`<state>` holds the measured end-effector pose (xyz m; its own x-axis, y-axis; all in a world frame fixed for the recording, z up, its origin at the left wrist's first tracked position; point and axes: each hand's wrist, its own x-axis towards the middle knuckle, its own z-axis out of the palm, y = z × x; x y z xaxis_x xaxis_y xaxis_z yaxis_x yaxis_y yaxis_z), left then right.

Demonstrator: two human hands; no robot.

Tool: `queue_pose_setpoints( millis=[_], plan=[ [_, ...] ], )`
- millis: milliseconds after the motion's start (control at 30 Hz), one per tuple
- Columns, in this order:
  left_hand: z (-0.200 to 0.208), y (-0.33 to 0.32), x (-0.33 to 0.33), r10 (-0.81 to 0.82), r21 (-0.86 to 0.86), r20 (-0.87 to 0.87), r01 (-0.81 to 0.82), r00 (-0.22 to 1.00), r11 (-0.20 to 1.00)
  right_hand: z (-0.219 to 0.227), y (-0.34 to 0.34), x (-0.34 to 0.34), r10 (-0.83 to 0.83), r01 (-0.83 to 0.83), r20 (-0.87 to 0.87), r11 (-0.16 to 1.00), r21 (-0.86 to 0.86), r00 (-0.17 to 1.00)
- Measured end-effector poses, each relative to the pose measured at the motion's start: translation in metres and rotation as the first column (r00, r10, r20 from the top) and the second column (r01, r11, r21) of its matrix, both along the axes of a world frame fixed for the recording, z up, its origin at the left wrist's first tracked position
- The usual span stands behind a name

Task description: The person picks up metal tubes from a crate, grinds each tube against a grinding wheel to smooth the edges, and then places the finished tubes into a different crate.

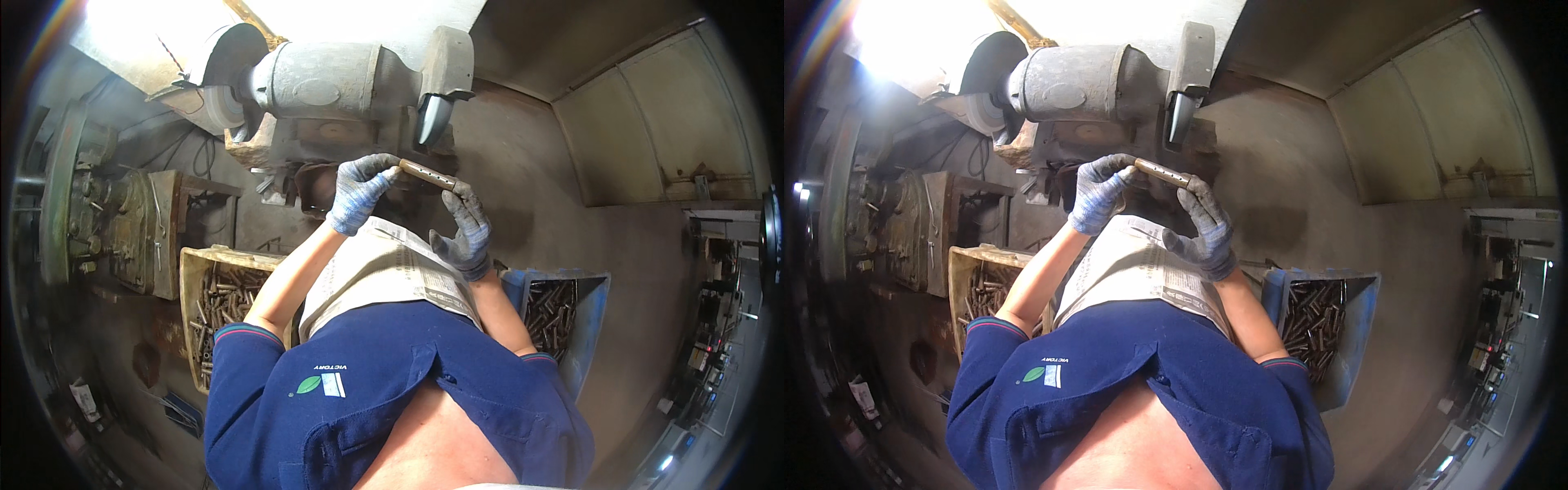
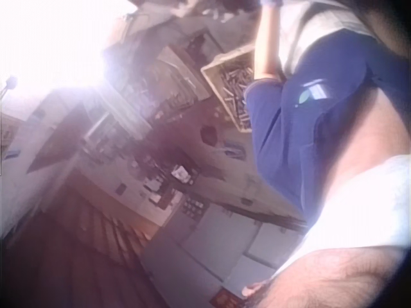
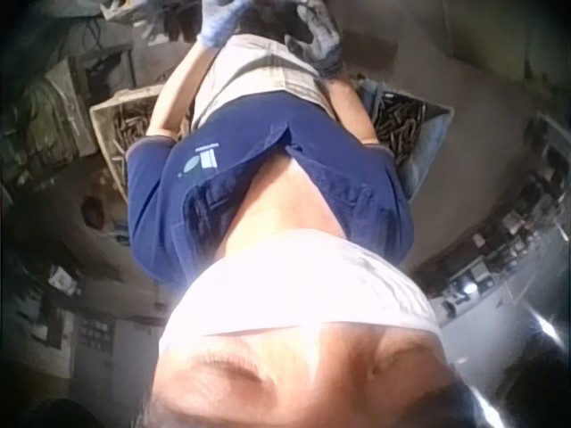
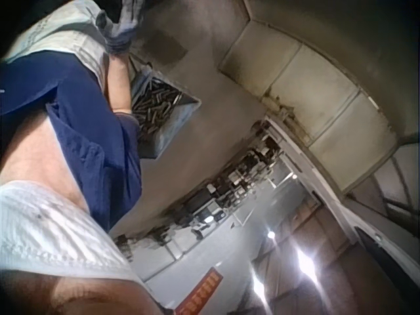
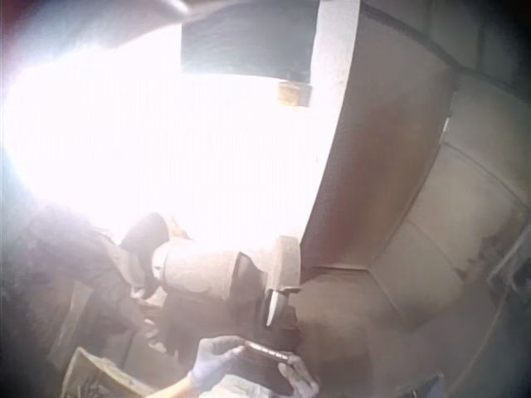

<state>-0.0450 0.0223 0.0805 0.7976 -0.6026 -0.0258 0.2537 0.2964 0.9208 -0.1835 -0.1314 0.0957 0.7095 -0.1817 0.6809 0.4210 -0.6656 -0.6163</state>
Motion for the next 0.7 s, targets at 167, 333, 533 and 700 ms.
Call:
queue_pose_setpoints(
  millis=[167,333,533,700],
  plan=[
    [0.005,-0.013,-0.003,-0.143,0.115,0.063,0.136,0.988,0.984,0.005,-0.01,-0.032,-0.112,0.112,-0.04,0.994,0.001,0.993],
    [-0.018,-0.001,0.001,-0.174,0.095,-0.037,0.177,0.984,0.98,0.008,-0.034,-0.1,-0.39,0.375,-0.169,0.92,-0.115,0.905],
    [-0.045,0.054,0.007,-0.015,0.271,-0.159,0.058,0.987,0.961,-0.011,-0.045,-0.243,-0.769,0.76,-0.405,0.608,-0.227,0.495],
    [-0.067,0.096,0.005,0.11,0.27,-0.205,-0.052,0.972,0.961,-0.066,-0.085,-0.287,-0.756,0.751,-0.53,0.59,-0.298,0.384]
  ],
)
